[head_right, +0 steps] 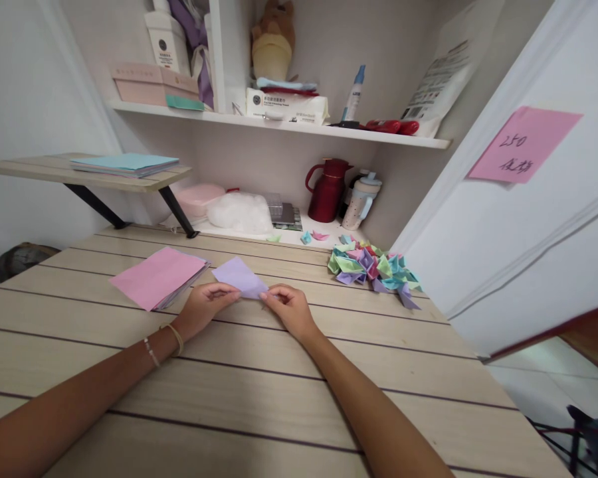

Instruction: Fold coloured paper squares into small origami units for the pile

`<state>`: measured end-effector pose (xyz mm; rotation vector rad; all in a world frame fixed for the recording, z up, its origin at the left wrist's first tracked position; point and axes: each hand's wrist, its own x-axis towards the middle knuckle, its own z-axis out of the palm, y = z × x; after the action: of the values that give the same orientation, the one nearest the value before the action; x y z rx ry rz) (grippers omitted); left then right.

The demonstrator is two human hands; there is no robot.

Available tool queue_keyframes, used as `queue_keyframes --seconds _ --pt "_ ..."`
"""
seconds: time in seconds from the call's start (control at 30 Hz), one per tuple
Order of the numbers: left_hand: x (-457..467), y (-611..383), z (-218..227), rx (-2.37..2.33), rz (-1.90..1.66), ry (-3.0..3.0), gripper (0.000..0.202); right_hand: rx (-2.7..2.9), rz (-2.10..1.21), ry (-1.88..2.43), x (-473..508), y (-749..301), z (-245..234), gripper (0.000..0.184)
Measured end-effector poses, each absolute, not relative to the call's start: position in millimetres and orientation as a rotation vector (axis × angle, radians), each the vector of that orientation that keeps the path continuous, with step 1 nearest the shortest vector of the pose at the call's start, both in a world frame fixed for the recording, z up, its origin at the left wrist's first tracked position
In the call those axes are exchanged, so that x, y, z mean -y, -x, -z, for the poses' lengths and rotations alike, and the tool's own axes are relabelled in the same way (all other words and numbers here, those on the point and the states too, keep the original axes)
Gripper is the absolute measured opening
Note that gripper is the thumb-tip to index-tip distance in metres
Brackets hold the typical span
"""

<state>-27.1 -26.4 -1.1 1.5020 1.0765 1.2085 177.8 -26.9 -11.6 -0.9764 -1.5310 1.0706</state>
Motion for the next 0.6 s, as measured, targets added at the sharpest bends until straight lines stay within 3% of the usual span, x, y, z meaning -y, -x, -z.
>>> queue_keyframes --seconds 0.2,0.33,0.5,0.6 --pt "25 28 4 -1.078 -1.223 -1.519 0.021 1.481 -1.144 0.993 26 -177 13 0.035" --pt "27 27 1 -1.007 -1.241 -1.435 0.039 1.431 -1.188 0.931 25 -176 12 0.054" --pt "34 22 -6 -0.909 -1.191 -1.355 0.077 1.645 -1.188 0.994 28 -175 9 0.029" --pt "34 21 -7 -0.869 -1.124 -1.33 0.094 1.658 -1.215 0.963 29 -175 8 0.027"
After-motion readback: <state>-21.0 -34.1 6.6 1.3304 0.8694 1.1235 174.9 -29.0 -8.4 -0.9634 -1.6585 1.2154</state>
